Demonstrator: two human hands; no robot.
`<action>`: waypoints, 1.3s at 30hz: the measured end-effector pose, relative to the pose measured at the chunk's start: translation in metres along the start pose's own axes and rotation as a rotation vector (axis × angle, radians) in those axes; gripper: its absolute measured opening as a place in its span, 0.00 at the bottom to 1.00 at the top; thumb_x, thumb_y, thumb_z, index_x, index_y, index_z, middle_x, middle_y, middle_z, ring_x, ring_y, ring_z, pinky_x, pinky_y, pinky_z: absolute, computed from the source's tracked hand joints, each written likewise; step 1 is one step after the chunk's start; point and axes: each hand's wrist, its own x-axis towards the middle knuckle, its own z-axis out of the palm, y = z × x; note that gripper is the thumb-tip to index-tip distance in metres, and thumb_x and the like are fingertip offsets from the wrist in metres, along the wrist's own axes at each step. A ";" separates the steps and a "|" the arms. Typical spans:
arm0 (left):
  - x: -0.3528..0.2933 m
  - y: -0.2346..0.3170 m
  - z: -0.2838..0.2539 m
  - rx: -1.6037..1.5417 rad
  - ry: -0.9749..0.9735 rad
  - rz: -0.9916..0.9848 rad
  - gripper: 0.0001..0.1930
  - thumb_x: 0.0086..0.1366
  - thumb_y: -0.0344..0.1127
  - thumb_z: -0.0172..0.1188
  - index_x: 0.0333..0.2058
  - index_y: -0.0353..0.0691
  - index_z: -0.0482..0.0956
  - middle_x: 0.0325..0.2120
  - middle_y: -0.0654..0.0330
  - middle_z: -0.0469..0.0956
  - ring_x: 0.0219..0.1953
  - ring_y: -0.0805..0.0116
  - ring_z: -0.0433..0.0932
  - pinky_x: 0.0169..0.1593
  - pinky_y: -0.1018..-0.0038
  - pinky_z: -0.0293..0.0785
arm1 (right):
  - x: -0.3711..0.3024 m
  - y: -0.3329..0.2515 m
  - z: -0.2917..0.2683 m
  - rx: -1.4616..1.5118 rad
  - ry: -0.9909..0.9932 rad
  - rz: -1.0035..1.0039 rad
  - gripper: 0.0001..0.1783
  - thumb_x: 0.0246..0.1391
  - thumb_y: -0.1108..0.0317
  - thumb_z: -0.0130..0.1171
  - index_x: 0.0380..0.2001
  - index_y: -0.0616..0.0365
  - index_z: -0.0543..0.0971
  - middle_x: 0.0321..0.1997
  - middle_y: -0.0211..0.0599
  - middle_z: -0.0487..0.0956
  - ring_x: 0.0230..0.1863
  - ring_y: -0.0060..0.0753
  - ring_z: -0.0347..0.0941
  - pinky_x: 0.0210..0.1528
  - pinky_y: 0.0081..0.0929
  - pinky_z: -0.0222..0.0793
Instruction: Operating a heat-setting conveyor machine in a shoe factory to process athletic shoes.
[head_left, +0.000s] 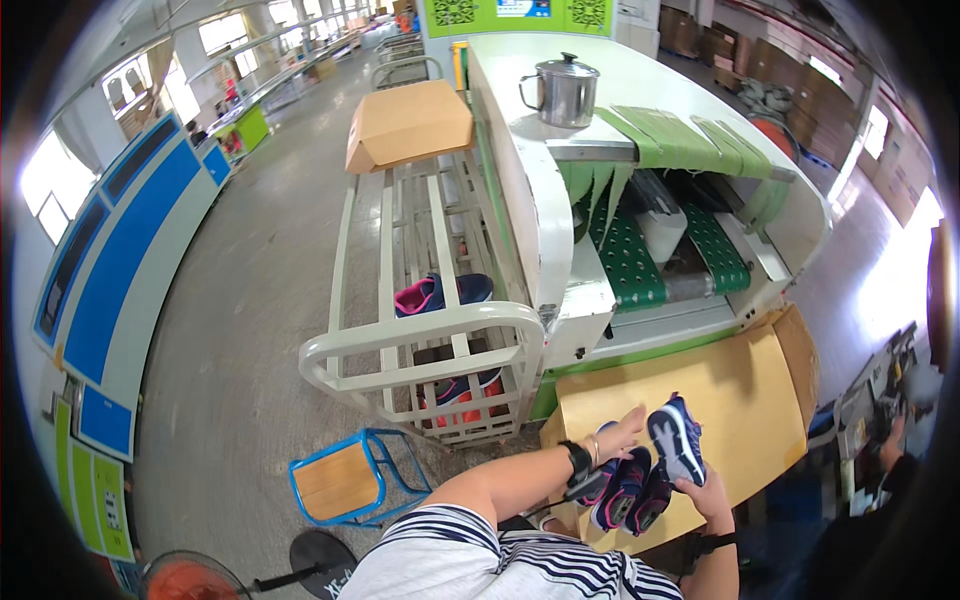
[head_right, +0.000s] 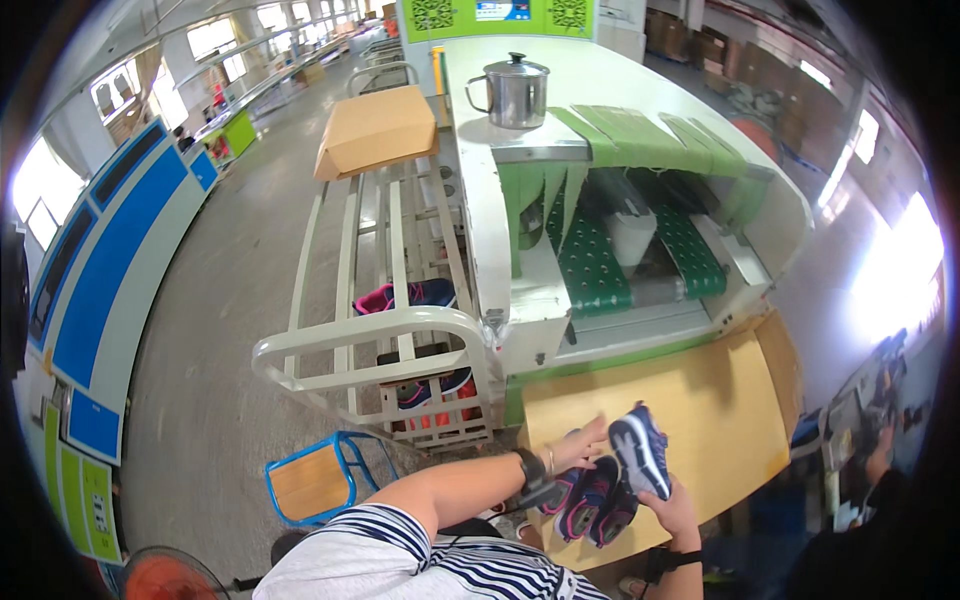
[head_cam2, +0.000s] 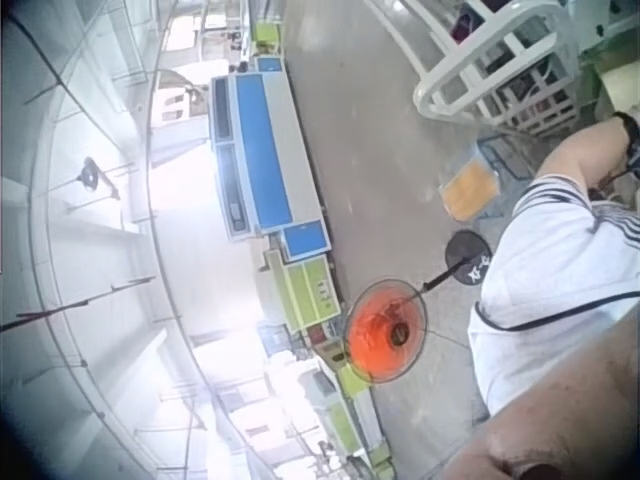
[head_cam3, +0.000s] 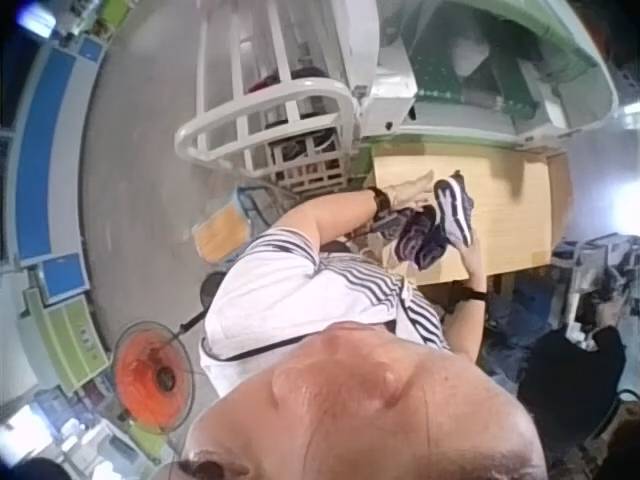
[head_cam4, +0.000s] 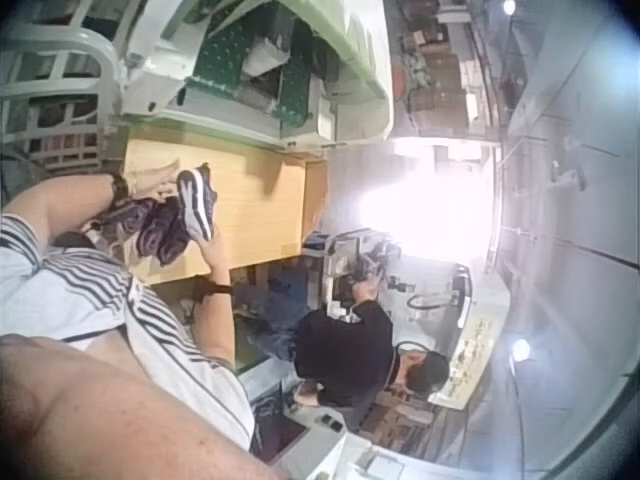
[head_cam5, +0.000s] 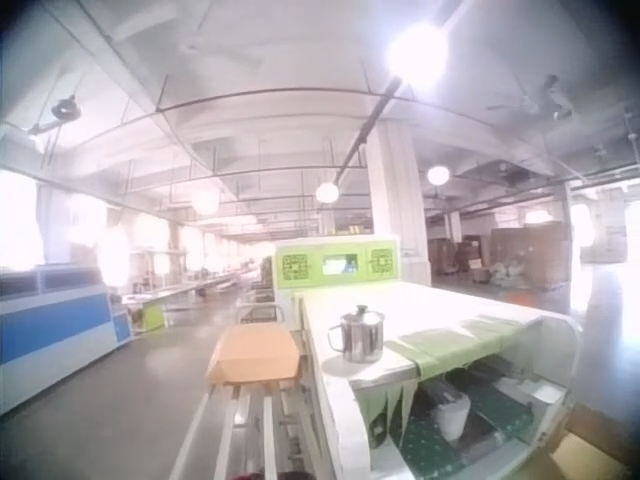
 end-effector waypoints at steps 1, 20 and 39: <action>-0.022 0.032 0.007 -0.086 -0.307 -0.128 0.29 0.71 0.61 0.50 0.59 0.47 0.71 0.52 0.57 0.79 0.52 0.59 0.79 0.57 0.55 0.74 | -0.016 -0.022 0.005 -0.029 0.022 0.048 0.29 0.40 0.66 0.76 0.46 0.66 0.77 0.38 0.38 0.83 0.41 0.30 0.79 0.47 0.29 0.73; -0.002 0.204 0.082 0.636 0.619 1.431 0.53 0.56 0.33 0.69 0.72 0.36 0.41 0.66 0.41 0.49 0.67 0.47 0.55 0.69 0.62 0.53 | -0.060 0.070 0.121 0.047 0.458 0.157 0.53 0.46 0.75 0.68 0.71 0.65 0.48 0.68 0.60 0.60 0.70 0.54 0.59 0.70 0.38 0.55; -0.034 -0.003 0.044 1.793 -0.236 0.518 0.39 0.65 0.61 0.54 0.69 0.49 0.61 0.71 0.48 0.53 0.72 0.39 0.49 0.69 0.38 0.44 | 0.307 -0.132 -0.115 -0.239 0.624 -0.560 0.42 0.54 0.67 0.63 0.71 0.50 0.58 0.63 0.58 0.71 0.64 0.59 0.67 0.66 0.42 0.63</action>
